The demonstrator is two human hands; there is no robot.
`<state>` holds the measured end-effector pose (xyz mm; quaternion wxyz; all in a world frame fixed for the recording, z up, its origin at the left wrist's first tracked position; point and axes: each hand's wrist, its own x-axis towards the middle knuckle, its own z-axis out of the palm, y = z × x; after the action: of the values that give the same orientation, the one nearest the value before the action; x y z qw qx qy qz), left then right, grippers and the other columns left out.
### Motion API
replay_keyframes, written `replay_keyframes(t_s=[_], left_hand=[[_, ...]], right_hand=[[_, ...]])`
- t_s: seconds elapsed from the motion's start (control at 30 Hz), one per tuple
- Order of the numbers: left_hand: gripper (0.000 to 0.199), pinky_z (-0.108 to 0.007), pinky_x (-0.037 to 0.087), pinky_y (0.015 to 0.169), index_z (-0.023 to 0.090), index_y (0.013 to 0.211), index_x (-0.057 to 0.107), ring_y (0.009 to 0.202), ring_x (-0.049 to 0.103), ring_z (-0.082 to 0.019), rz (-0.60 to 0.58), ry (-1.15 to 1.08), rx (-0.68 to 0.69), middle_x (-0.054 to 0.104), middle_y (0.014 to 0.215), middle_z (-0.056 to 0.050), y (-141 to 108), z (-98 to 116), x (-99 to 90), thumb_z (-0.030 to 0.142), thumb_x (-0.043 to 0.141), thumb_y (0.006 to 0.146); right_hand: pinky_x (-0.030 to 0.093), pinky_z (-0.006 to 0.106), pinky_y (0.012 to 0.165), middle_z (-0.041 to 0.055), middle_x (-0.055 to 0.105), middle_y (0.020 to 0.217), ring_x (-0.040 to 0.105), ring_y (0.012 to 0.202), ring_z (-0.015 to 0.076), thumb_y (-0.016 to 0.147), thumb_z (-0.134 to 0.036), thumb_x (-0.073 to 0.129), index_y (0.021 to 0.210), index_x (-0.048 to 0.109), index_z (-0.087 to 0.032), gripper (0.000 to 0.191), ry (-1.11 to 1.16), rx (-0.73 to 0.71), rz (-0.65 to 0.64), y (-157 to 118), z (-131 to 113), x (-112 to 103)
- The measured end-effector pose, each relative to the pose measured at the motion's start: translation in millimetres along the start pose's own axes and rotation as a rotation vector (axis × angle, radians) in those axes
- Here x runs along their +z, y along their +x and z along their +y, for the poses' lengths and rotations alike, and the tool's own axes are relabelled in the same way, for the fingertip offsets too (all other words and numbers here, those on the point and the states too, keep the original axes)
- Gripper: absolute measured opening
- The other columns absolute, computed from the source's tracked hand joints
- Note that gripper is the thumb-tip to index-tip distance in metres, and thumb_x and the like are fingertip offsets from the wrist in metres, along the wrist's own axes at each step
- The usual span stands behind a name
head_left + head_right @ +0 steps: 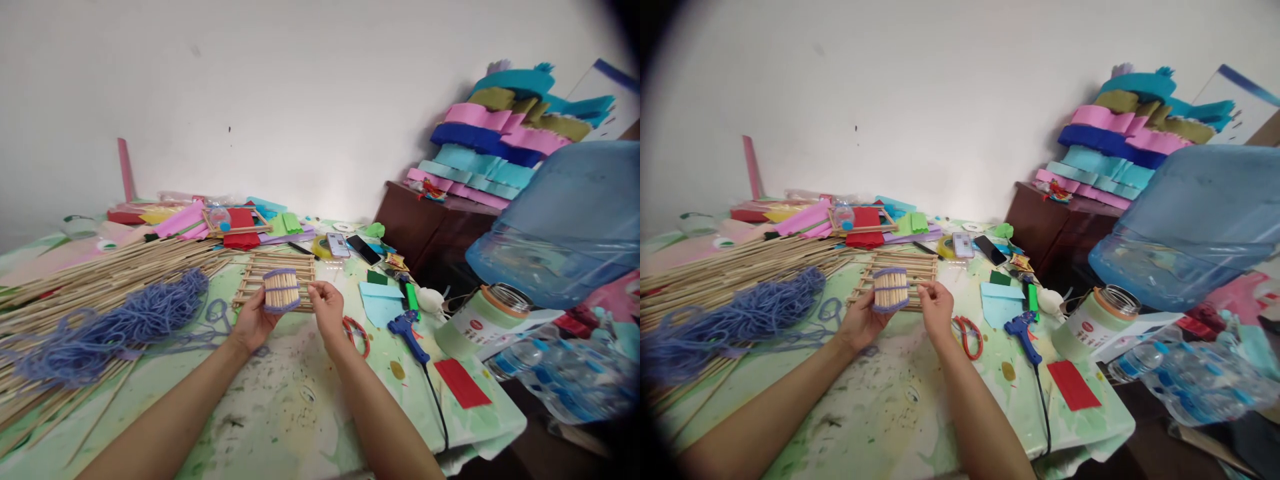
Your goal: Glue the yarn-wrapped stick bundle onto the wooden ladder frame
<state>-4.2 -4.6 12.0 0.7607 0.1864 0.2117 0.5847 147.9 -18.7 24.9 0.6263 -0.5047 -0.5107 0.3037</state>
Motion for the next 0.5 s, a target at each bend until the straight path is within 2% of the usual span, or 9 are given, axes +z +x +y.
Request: replay_keyframes(t_s=[0.07,0.13,0.33,0.5], left_hand=[[0.029,-0.028,0.056,0.067,0.013,0.099,0.065,0.074,0.067,-0.015,-0.015,0.020,-0.012,0.072,0.085,-0.004,-2.1,-0.9,3.4,0.020,0.038,0.092],[0.030,-0.027,0.055,0.068,0.013,0.097,0.066,0.076,0.067,-0.016,-0.027,0.035,-0.025,0.072,0.087,-0.005,-3.8,-1.5,5.6,0.022,0.037,0.092],[0.028,-0.027,0.053,0.072,0.013,0.098,0.066,0.079,0.066,-0.016,-0.039,0.083,-0.069,0.072,0.090,-0.005,-3.9,-4.0,2.7,0.024,0.042,0.090],[0.024,-0.025,0.052,0.070,0.015,0.096,0.066,0.074,0.065,-0.014,-0.053,0.104,-0.042,0.072,0.087,-0.003,-2.3,-5.9,-1.6,0.023,0.045,0.089]], right_hand=[[0.045,0.030,0.070,0.0031,0.063,0.076,0.056,0.071,0.0165,0.074,-0.035,0.060,0.083,0.066,-0.019,0.019,0.021,-0.085,-0.058,-3.0,-1.4,1.3],[0.045,0.032,0.078,0.0037,0.063,0.085,0.057,0.080,0.0175,0.074,-0.034,0.062,0.081,0.068,-0.021,0.016,0.065,-0.133,-0.114,-4.9,-1.8,1.9],[0.048,0.029,0.062,0.0018,0.058,0.075,0.055,0.069,0.0160,0.069,-0.036,0.065,0.072,0.066,-0.021,0.016,0.229,0.034,-0.173,-8.3,-3.2,3.8],[0.046,0.029,0.065,0.0008,0.058,0.071,0.053,0.066,0.0146,0.069,-0.038,0.065,0.067,0.065,-0.019,0.019,0.315,0.058,-0.260,-9.3,-3.4,4.0]])
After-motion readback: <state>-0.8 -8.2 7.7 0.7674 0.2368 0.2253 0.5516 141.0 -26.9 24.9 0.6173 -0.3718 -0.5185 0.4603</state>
